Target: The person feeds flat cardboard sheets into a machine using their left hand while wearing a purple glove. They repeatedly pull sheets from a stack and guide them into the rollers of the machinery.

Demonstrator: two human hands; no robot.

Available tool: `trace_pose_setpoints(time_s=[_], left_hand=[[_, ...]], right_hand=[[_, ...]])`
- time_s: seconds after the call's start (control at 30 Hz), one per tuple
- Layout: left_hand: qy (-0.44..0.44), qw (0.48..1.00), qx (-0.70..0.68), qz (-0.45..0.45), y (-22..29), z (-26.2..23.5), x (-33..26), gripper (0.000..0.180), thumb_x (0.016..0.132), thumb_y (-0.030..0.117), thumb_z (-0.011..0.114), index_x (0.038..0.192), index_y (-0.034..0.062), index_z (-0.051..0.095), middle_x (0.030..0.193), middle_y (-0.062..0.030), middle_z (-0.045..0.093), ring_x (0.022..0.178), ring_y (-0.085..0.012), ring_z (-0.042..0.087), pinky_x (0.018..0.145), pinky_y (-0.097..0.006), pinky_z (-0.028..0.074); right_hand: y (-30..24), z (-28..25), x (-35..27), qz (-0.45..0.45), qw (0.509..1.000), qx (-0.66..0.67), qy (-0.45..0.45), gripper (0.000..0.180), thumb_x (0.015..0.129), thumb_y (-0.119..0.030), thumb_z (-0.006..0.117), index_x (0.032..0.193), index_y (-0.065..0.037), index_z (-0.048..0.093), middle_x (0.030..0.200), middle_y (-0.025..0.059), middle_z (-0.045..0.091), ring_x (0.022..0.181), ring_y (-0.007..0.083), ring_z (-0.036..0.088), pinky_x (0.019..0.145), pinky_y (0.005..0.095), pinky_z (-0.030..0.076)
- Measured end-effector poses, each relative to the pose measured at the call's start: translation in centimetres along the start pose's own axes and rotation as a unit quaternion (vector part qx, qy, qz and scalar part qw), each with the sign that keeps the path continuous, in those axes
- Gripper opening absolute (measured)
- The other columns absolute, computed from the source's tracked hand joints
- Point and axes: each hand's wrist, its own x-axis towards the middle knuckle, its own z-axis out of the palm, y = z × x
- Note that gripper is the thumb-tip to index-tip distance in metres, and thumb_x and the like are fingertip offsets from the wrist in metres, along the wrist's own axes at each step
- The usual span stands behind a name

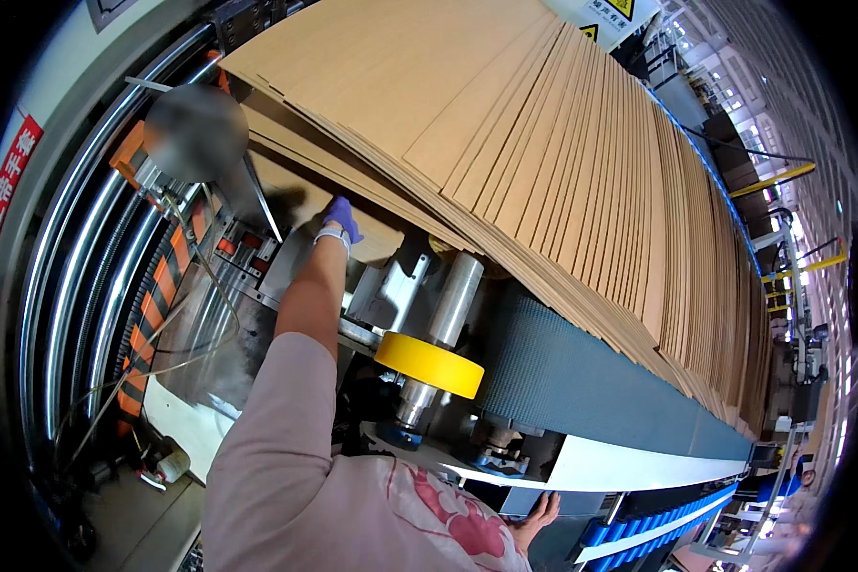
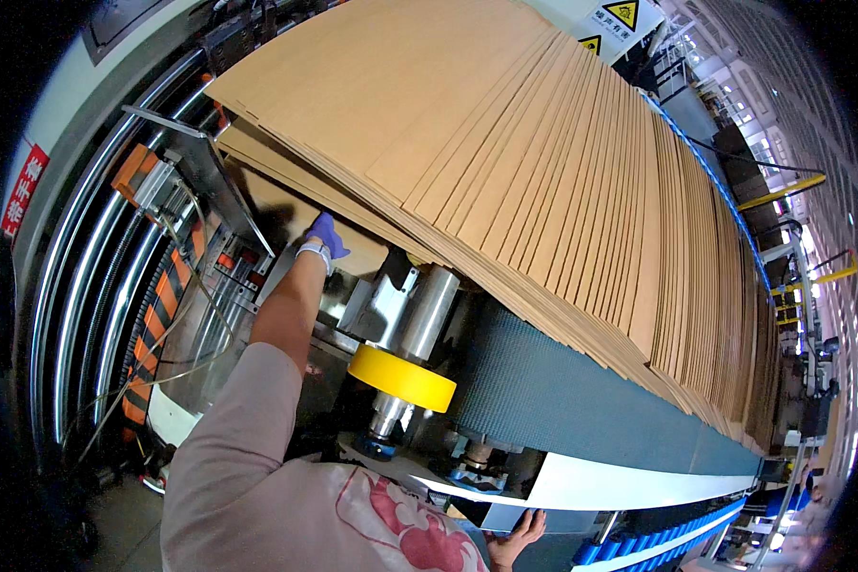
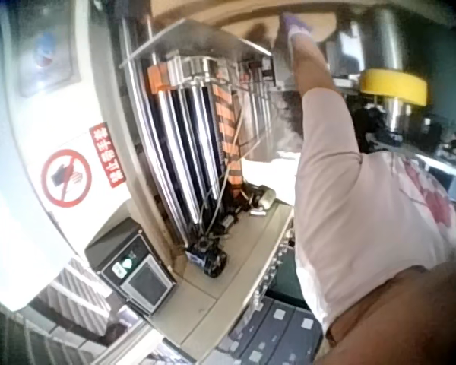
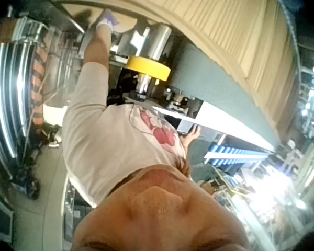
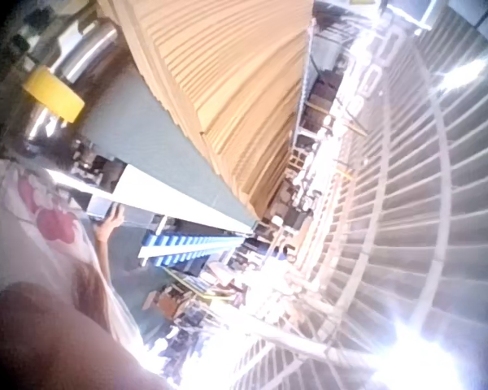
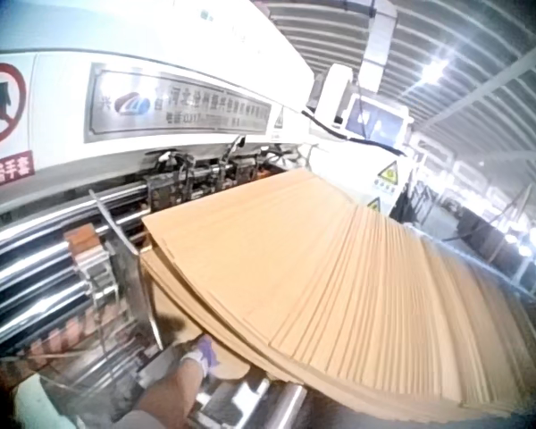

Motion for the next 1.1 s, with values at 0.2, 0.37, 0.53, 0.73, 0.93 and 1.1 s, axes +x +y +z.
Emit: trace_pose_setpoints(time_s=[0.2, 0.37, 0.53, 0.73, 0.93, 1.1], left_hand=[[0.113, 0.866, -0.472, -0.121, -0.6, 0.7, -4.1, 0.064, 0.090, 0.059, 0.029, 0.138, 0.0173, 0.038, 0.140, -0.0058, 0.041, 0.130, -0.0307, 0.033, 0.105, -0.055, 0.017], [0.128, 0.804, -0.555, -0.169, -0.7, 5.8, -7.2, 0.060, 0.091, 0.056, 0.029, 0.136, 0.0167, 0.040, 0.136, -0.0087, 0.044, 0.127, -0.0316, 0.037, 0.104, -0.053, 0.021], [0.022, 0.882, -0.438, -0.172, -2.5, 17.9, -12.8, 0.057, 0.092, 0.053, 0.029, 0.134, 0.0162, 0.043, 0.133, -0.0117, 0.047, 0.123, -0.0325, 0.040, 0.102, -0.051, 0.024], [-0.144, 0.902, -0.346, -0.214, -4.5, 32.4, -23.4, 0.053, 0.094, 0.049, 0.030, 0.131, 0.0155, 0.046, 0.128, -0.0152, 0.050, 0.118, -0.0337, 0.045, 0.100, -0.049, 0.029], [-0.157, 0.897, -0.358, -0.207, -4.2, 38.7, -27.9, 0.049, 0.095, 0.045, 0.030, 0.129, 0.0148, 0.049, 0.124, -0.0187, 0.054, 0.114, -0.0348, 0.050, 0.099, -0.046, 0.034], [-0.085, 0.923, -0.353, -0.130, -3.1, 39.5, -24.7, 0.048, 0.095, 0.043, 0.030, 0.126, 0.0121, 0.051, 0.122, -0.0215, 0.055, 0.112, -0.0362, 0.053, 0.097, -0.045, 0.037]], right_hand=[[-0.3, 0.1, 0.0, -0.013, 1.000, 0.001, 0.015, 0.104, 0.053, -0.039, 0.080, 0.139, -0.009, 0.028, 0.145, 0.0225, 0.023, 0.133, 0.0424, 0.019, 0.107, 0.0574, 0.012], [-1.0, -0.4, 0.2, -0.007, 1.000, -0.006, 0.011, 0.106, 0.052, -0.038, 0.080, 0.139, -0.008, 0.028, 0.145, 0.0230, 0.023, 0.132, 0.0425, 0.021, 0.106, 0.0573, 0.012], [-0.2, -0.3, 0.3, -0.006, 1.000, -0.006, -0.015, 0.103, 0.061, -0.052, 0.074, 0.140, -0.007, 0.025, 0.144, 0.0257, 0.022, 0.133, 0.0452, 0.019, 0.105, 0.0604, 0.011], [-0.1, -0.1, 0.0, -0.021, 1.000, -0.012, 0.007, 0.104, 0.059, -0.051, 0.076, 0.139, -0.007, 0.026, 0.143, 0.0254, 0.023, 0.132, 0.0446, 0.021, 0.106, 0.0598, 0.011], [-1.0, -0.7, -0.1, -0.022, 1.000, -0.002, 0.022, 0.110, 0.050, -0.041, 0.084, 0.139, -0.006, 0.027, 0.144, 0.0241, 0.024, 0.132, 0.0434, 0.021, 0.106, 0.0587, 0.012], [-0.8, -0.1, 0.7, -0.051, 0.998, 0.012, 0.028, 0.109, 0.051, -0.038, 0.084, 0.138, -0.006, 0.028, 0.144, 0.0231, 0.024, 0.132, 0.0430, 0.022, 0.106, 0.0581, 0.013]])
